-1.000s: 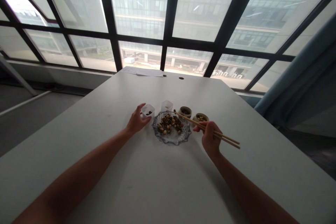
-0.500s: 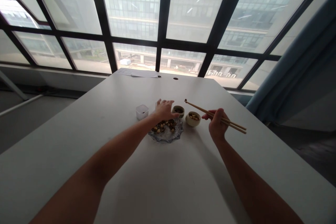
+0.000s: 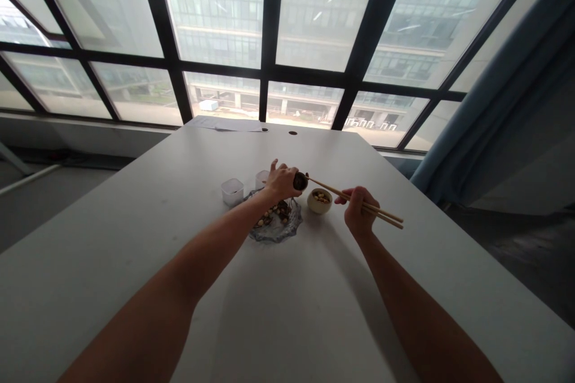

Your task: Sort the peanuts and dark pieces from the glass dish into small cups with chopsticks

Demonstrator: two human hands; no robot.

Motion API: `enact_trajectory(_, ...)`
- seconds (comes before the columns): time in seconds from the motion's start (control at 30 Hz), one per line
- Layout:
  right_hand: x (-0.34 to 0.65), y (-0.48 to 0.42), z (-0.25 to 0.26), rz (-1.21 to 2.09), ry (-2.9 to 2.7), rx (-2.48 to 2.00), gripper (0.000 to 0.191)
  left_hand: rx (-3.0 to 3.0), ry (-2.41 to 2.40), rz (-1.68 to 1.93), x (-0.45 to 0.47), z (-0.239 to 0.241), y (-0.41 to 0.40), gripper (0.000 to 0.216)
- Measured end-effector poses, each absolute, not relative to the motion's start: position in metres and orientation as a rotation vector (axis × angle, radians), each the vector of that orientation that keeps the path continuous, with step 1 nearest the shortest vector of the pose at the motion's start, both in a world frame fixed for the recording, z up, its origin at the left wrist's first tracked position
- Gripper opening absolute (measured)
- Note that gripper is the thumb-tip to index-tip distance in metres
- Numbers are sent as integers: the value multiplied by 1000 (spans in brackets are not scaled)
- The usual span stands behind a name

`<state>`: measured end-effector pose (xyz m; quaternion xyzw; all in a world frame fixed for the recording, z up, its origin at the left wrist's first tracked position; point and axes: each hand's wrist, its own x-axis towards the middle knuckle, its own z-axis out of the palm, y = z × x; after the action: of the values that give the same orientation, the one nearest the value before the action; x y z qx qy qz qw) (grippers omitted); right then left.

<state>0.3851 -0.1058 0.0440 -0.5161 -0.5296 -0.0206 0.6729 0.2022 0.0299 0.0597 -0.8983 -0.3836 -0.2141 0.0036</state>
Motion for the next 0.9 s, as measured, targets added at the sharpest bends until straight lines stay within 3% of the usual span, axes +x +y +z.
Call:
enact_trajectory(0.27, 378, -102, 43, 53, -1319, -1241, 45, -2852, -1216, -625, 203, 60, 32, 64)
enact_trajectory(0.6, 359, -118, 82, 200, -1150, -1162, 62, -2952, -1368, -321, 198, 62, 43, 68)
enact_trajectory(0.7, 351, -125, 88, 303, -1355, -1198, 60, -2974, -1349, -474, 174, 69, 39, 68)
enact_trajectory(0.9, 332, -125, 82, 231, -1745, -1244, 53, -2735, -1292, -1068, 86, 63, 22, 45)
